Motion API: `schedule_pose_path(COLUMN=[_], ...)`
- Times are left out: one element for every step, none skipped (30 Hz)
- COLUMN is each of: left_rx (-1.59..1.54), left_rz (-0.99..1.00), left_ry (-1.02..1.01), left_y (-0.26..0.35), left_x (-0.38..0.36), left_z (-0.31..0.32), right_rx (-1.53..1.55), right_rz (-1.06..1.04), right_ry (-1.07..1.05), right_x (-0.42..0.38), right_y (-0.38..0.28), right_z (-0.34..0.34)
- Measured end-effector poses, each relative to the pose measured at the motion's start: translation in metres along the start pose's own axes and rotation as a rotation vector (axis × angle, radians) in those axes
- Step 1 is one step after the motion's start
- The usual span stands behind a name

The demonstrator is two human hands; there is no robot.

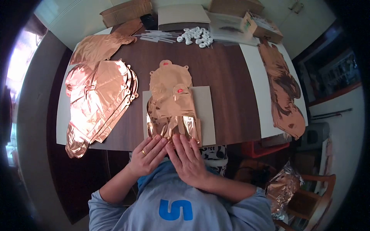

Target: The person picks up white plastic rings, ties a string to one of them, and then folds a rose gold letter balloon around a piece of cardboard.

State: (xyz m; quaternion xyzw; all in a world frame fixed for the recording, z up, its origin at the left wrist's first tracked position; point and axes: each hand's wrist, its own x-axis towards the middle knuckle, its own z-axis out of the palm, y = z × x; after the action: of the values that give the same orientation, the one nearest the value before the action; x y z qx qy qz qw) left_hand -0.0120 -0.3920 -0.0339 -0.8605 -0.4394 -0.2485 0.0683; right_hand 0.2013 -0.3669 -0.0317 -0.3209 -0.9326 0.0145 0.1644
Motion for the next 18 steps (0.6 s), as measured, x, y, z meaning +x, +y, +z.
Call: schedule_pose_path(left_rx=[0.021, 0.041, 0.061, 0.091, 0.120, 0.149, 0.175, 0.202, 0.232, 0.263, 0.295, 0.326, 0.318, 0.307, 0.295, 0.225, 0.156, 0.087], left_rz=[-0.009, -0.017, -0.024, -0.038, -0.052, -0.067, -0.073, -0.082, -0.091, -0.100, -0.106, -0.111, -0.134, -0.156, -0.179, -0.166, -0.155, -0.143], left_ry=[0.014, 0.030, 0.048, 0.046, 0.043, 0.038, 0.045, 0.049, 0.053, 0.078, 0.103, 0.129, 0.122, 0.115, 0.108, 0.079, 0.050, 0.023], left_y=[0.001, 0.001, 0.001, 0.001, 0.000, 0.000, 0.000, -0.001, 0.000, 0.000, 0.000, 0.001, 0.004, 0.009, 0.014, 0.018, 0.022, 0.025], left_x=[-0.003, -0.008, -0.012, -0.016, -0.020, -0.025, -0.029, -0.034, -0.038, -0.040, -0.041, -0.041, -0.041, -0.039, -0.036, -0.029, -0.018, -0.008], left_z=[0.001, 0.004, 0.006, 0.006, 0.005, 0.004, 0.005, 0.006, 0.007, 0.007, 0.007, 0.007, 0.006, 0.005, 0.005, 0.003, 0.001, -0.002], right_rx=[0.008, 0.013, 0.003, -0.009, -0.018, -0.017, -0.015, -0.011, -0.023, -0.035, -0.047, -0.046, -0.047, -0.048, -0.042, -0.036, -0.030, -0.032], right_rz=[0.020, 0.040, 0.048, 0.056, 0.064, 0.069, 0.073, 0.076, 0.076, 0.074, 0.072, 0.071, 0.072, 0.075, 0.076, 0.078, 0.078, 0.081], right_ry=[0.011, 0.022, 0.023, 0.023, 0.022, 0.018, 0.014, 0.008, -0.007, -0.020, -0.031, -0.034, -0.036, -0.040, -0.035, -0.031, -0.028, -0.039], right_x=[-0.004, -0.006, -0.007, -0.009, -0.010, -0.010, -0.011, -0.011, -0.011, -0.011, -0.010, -0.010, -0.011, -0.011, -0.011, -0.012, -0.012, -0.012], right_y=[0.001, 0.002, 0.004, 0.007, 0.009, 0.011, 0.012, 0.013, 0.013, 0.012, 0.012, 0.012, 0.012, 0.012, 0.013, 0.013, 0.013, 0.012], right_z=[0.004, 0.005, 0.004, 0.003, 0.002, 0.000, -0.001, -0.003, -0.004, -0.005, -0.005, -0.005, -0.005, -0.004, -0.004, -0.003, -0.003, -0.003])
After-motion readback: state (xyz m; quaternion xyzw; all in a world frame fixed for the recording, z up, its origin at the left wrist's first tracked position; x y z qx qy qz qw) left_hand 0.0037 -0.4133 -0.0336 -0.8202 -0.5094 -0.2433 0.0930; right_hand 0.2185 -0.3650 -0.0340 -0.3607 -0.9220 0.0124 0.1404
